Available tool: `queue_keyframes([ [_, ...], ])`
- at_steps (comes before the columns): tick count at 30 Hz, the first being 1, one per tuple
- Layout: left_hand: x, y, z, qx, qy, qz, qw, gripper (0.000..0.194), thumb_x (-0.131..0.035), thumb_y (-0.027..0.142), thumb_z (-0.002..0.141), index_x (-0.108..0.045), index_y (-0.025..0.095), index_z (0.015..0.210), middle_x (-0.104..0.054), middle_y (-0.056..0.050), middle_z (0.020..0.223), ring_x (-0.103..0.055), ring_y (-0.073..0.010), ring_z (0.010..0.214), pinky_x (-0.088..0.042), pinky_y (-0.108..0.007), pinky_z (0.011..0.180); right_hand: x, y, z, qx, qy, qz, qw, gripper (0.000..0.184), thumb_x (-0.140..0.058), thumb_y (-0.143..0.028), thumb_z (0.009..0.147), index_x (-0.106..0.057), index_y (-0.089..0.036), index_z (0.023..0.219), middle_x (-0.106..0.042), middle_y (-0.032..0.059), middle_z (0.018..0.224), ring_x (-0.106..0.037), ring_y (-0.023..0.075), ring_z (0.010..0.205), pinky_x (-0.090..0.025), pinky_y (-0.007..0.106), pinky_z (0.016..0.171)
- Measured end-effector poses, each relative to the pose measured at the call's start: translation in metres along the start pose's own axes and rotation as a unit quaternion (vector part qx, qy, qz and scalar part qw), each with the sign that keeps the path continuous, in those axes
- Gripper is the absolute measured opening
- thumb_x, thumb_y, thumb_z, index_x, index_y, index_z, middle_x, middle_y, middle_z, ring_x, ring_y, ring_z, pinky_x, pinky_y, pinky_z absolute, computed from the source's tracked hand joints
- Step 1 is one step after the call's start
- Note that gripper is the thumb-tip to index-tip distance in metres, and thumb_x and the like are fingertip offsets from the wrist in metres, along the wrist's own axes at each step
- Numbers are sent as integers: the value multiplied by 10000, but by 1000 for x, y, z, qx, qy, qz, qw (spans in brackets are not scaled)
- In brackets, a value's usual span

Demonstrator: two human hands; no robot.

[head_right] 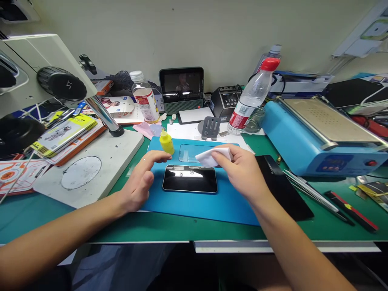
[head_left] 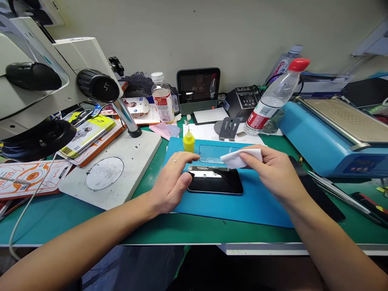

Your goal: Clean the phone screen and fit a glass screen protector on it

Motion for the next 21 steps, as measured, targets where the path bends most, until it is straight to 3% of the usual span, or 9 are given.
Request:
queue_keyframes([
  [3,-3,0,1,-7,-34,43,998,708,-234,705,1035,-484,173,1428,-610,-139,1339,-532,-291,1250,-408,-457,1089,-2,1,-2,44,4,-111,993,235,-657,-382,937,-799,-210,1011,-816,63,964,-756,261,842,-587,373,736],
  [5,-7,-3,1,7,-71,89,993,770,-269,739,1012,-461,147,1466,-583,-165,1404,-503,-320,1300,-392,-490,1119,-8,-5,-3,125,1,-190,974,245,-615,-330,969,-789,-211,1094,-822,72,1041,-774,268,892,-606,380,772],
  [8,-14,-7,0,30,-122,135,983,863,-304,794,971,-454,123,1492,-560,-187,1449,-491,-347,1317,-397,-531,1133,-27,-13,-11,268,-65,-247,929,305,-538,-168,972,-763,-182,1178,-811,86,1140,-782,259,1001,-622,374,877],
  [10,-19,-9,-2,37,-145,153,977,912,-343,822,943,-428,121,1520,-558,-188,1462,-500,-354,1313,-415,-546,1129,-39,-14,-19,322,-110,-254,905,370,-499,-77,942,-749,-159,1202,-808,90,1155,-784,238,1018,-630,347,894],
  [15,-24,-9,-4,33,-163,191,967,1034,-524,832,869,-328,108,1581,-517,-197,1528,-485,-372,1347,-442,-567,1133,-47,-12,-32,341,-120,-252,898,422,-496,-17,914,-731,-151,1237,-800,93,1182,-777,211,1052,-628,309,933],
  [21,-25,-9,-4,16,-177,204,963,1032,-600,810,840,-373,102,1556,-554,-197,1493,-511,-372,1330,-454,-567,1136,-52,-18,-45,391,-130,-277,868,448,-458,24,908,-697,-86,1271,-765,150,1253,-743,245,1147,-620,358,979],
])
Point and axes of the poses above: each hand's wrist, its own z-axis towards the middle knuckle, its own x-axis out of the back of the hand, y = z × x, the point moved 6 cm from there along z, towards the middle knuckle
